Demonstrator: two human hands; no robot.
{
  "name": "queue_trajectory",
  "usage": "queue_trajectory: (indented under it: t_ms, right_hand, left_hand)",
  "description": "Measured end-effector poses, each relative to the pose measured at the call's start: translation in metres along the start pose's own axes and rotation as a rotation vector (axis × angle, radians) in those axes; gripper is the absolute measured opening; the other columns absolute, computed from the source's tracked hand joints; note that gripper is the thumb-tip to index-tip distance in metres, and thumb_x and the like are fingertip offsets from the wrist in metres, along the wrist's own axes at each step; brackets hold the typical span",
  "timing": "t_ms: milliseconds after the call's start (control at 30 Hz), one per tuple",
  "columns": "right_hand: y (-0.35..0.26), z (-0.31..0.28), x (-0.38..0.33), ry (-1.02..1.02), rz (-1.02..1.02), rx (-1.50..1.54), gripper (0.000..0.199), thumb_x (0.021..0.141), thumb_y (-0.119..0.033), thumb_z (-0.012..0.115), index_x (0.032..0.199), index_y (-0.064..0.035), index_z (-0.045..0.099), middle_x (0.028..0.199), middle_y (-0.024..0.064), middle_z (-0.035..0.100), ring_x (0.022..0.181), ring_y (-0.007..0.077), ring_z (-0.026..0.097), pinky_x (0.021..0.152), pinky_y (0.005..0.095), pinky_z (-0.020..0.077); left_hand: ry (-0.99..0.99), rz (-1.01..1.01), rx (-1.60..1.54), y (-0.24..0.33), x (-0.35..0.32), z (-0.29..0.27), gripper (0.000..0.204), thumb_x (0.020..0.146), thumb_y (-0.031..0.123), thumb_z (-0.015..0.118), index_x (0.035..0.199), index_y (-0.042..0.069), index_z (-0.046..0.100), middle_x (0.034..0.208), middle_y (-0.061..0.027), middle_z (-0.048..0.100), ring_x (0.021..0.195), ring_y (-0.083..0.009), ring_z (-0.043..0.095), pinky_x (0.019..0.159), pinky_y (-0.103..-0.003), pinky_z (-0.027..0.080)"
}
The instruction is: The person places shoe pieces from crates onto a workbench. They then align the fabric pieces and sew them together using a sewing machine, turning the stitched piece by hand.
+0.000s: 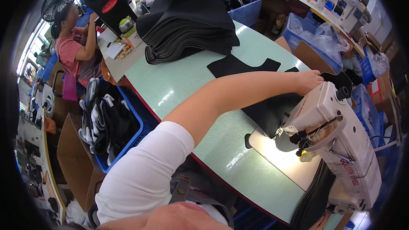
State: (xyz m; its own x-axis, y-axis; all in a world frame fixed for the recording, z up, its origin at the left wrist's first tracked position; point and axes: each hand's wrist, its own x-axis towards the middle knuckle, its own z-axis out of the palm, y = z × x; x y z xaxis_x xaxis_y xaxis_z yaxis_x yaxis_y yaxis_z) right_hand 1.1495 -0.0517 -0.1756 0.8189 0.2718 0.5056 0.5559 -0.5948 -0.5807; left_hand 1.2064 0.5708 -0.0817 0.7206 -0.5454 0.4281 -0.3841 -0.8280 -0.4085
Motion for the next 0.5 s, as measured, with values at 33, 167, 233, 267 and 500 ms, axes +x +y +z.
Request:
queue_trajectory:
  t_ms: [33, 167, 233, 267, 500]
  right_hand:
    - [-0.014, -0.004, 0.000, -0.067, 0.060, -0.085, 0.038, 0.098, -0.022, 0.044, 0.119, 0.0071, 0.056, 0.123, 0.0251, 0.056, 0.112, 0.0391, 0.054, 0.097, 0.0415, 0.0404]
    - [-0.075, -0.020, 0.005, -0.174, 0.035, -0.363, 0.032, 0.095, -0.018, 0.050, 0.116, 0.0049, 0.059, 0.116, 0.0240, 0.060, 0.109, 0.0374, 0.055, 0.096, 0.0419, 0.0410]
    - [-0.088, -0.023, 0.014, -0.166, -0.128, -0.587, 0.030, 0.091, -0.014, 0.056, 0.115, 0.0042, 0.061, 0.111, 0.0222, 0.062, 0.104, 0.0373, 0.057, 0.094, 0.0422, 0.0424]
    - [-0.088, -0.020, 0.019, -0.167, -0.121, -0.587, 0.030, 0.091, -0.014, 0.056, 0.115, 0.0042, 0.061, 0.111, 0.0222, 0.062, 0.104, 0.0373, 0.057, 0.094, 0.0422, 0.0424]
    - [-0.088, -0.022, 0.020, -0.123, -0.362, -0.368, 0.033, 0.087, -0.006, 0.056, 0.119, 0.0009, 0.060, 0.107, 0.0242, 0.061, 0.096, 0.0400, 0.056, 0.088, 0.0443, 0.0441]
  left_hand:
    - [-0.006, 0.000, -0.004, 0.001, 0.005, 0.019, 0.024, 0.082, 0.024, 0.057, 0.103, 0.015, 0.063, 0.107, -0.0047, 0.061, 0.106, -0.0203, 0.055, 0.086, -0.037, 0.040]
    - [0.120, 0.077, -0.153, 0.006, 0.019, 0.077, 0.026, 0.082, 0.024, 0.056, 0.103, 0.012, 0.063, 0.104, -0.0038, 0.063, 0.104, -0.0203, 0.056, 0.088, -0.039, 0.039]
    - [0.281, 0.100, -0.319, 0.007, 0.025, 0.087, 0.025, 0.082, 0.023, 0.055, 0.103, 0.011, 0.063, 0.103, -0.0053, 0.064, 0.102, -0.0212, 0.058, 0.088, -0.039, 0.039]
    - [0.361, 0.120, -0.398, 0.006, 0.027, 0.088, 0.025, 0.083, 0.023, 0.054, 0.103, 0.010, 0.062, 0.102, -0.0061, 0.065, 0.101, -0.0217, 0.058, 0.088, -0.039, 0.039]
    - [0.338, 0.268, -0.610, 0.006, 0.034, 0.066, 0.026, 0.085, 0.025, 0.055, 0.102, 0.007, 0.062, 0.103, -0.0080, 0.067, 0.097, -0.0262, 0.062, 0.089, -0.043, 0.042]
